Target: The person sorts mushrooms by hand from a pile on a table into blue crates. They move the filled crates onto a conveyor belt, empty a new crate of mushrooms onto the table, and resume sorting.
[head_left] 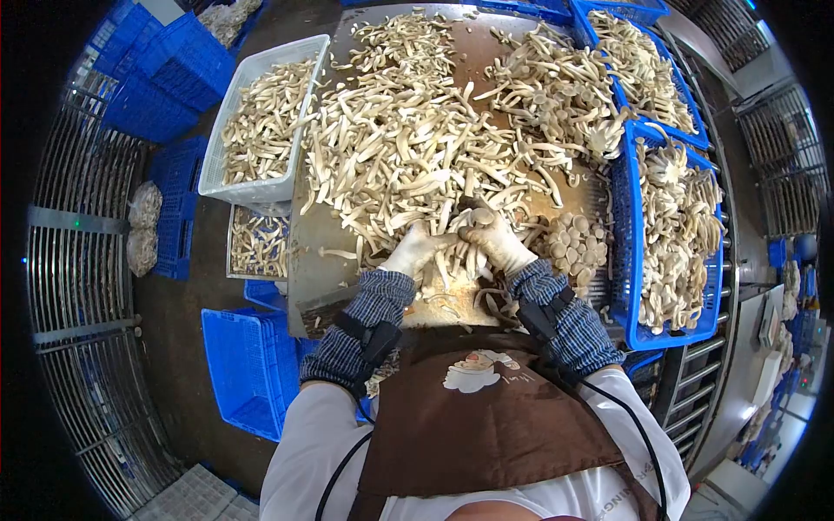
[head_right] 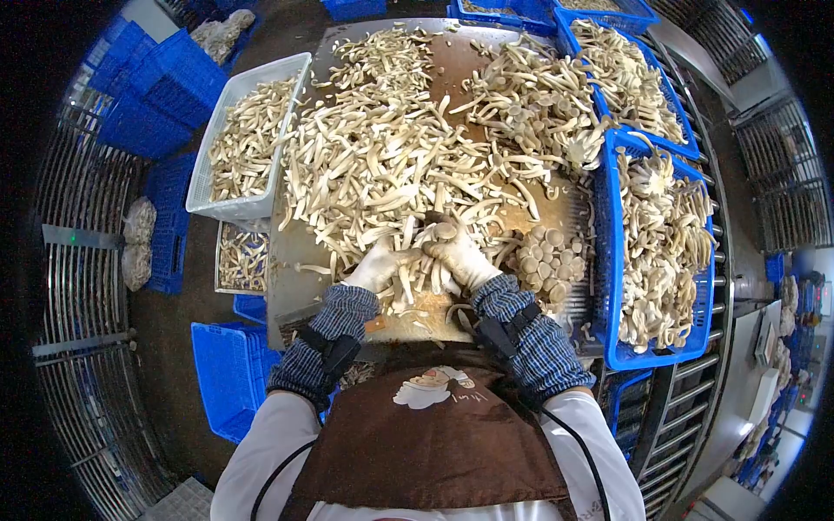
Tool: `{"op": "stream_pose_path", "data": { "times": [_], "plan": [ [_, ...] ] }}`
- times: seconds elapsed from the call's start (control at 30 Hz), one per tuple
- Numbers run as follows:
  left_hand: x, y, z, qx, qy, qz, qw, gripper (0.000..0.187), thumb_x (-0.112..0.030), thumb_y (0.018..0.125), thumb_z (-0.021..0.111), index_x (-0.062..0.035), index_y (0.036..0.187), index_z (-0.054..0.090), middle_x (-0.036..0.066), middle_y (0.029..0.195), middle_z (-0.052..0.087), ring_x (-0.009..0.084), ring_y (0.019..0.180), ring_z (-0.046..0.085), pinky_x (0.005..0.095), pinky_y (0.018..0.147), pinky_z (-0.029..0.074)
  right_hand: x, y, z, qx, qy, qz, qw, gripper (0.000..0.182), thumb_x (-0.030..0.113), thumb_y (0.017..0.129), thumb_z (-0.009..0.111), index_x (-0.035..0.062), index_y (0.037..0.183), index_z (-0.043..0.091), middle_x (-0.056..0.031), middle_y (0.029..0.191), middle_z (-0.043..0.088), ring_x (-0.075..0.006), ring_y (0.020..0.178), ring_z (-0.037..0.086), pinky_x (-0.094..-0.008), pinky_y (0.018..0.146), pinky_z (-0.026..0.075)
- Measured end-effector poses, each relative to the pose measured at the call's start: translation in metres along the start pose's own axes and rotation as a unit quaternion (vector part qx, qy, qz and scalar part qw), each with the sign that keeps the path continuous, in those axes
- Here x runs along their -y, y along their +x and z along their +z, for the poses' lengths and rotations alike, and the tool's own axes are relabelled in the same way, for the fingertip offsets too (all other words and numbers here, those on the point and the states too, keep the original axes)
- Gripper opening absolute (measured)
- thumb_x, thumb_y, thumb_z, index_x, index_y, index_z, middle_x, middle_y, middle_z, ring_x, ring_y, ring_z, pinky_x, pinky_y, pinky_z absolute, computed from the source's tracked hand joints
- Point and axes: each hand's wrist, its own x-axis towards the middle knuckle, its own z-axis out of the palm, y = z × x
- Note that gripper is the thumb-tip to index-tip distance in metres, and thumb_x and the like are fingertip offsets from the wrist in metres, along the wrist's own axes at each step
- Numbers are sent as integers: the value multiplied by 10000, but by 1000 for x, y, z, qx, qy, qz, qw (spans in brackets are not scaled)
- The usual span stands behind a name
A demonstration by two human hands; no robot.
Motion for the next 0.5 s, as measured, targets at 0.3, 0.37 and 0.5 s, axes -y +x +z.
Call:
{"op": "stream_pose_path", "data": {
  "times": [0.3, 0.37, 0.5],
  "plan": [
    [11, 10, -3, -54, -46, 5, 997, 595, -40, 907, 639, 31, 1408, 327, 138, 1202, 600, 244, 1078, 613, 357, 840, 590, 18, -3, 2, -71, -96, 41, 992, 442, 144, 803, 681, -55, 1180, 565, -124, 971, 659, -206, 894, 621, -308, 835, 505],
    [5, 7, 1, -48, -74, 15, 996, 558, -20, 914, 618, 43, 1395, 343, 138, 1206, 602, 243, 1077, 617, 361, 870, 578, 1, 2, -4, -101, -157, 41, 981, 487, 212, 844, 689, -57, 1223, 543, -178, 1014, 658, -234, 970, 636, -324, 867, 503],
    [-10, 6, -8, -65, 22, 57, 996, 440, 58, 890, 584, 37, 1313, 466, 140, 1182, 627, 199, 1024, 637, 302, 843, 566, 7, -1, -6, -163, -59, 150, 973, 503, 194, 830, 683, -59, 1236, 529, -200, 1067, 652, -258, 1024, 631, -346, 890, 501]
  ]
}}
